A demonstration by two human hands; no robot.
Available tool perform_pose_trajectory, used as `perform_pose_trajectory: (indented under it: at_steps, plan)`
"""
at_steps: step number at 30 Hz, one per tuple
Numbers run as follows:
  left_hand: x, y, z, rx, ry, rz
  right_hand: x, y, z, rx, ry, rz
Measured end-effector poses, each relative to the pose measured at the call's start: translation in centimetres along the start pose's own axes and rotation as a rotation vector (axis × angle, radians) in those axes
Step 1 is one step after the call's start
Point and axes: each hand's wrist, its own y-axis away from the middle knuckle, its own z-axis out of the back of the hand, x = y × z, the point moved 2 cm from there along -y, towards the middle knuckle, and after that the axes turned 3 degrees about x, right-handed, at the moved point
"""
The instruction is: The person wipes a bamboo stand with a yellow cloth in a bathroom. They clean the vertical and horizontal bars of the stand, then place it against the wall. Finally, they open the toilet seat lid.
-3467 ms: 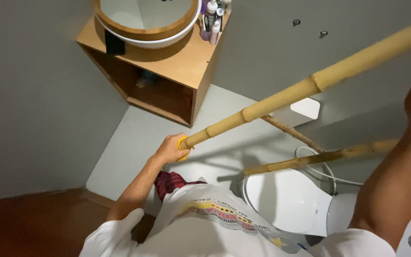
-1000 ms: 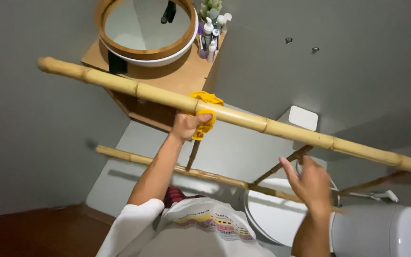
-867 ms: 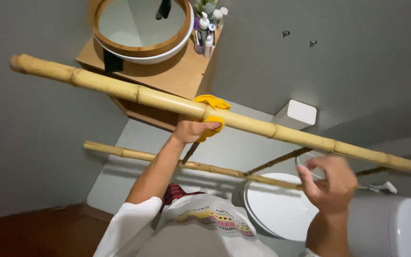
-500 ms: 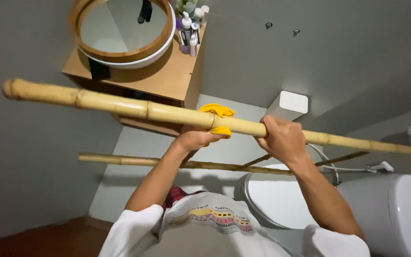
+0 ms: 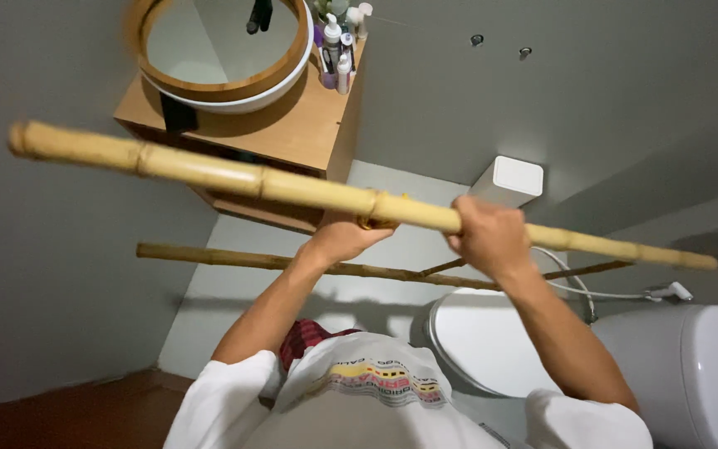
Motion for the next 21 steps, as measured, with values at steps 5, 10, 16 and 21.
perform_pose_trajectory:
  at_steps: [5, 10, 16, 21]
  plan:
    - [-0.6, 0.0, -0.4, -0.013, 0.276, 0.052, -0.2, 1.0, -0.4, -0.001, -0.028, -0.043]
    - [5.9, 1.3, -1.8, 0.124, -0.062, 0.136, -2.8, 1.6, 3.6, -0.067, -0.161, -0.134]
    - [7.2, 1.2, -2.1, 0.089, -0.193, 0.218, -2.5, 1.4, 5.8, -0.163, -0.084, -0.15]
    - [3.9, 0.0, -0.7, 0.084, -0.31, 0.125, -3.6, 2.0, 5.7, -0.14, -0.048, -0.152]
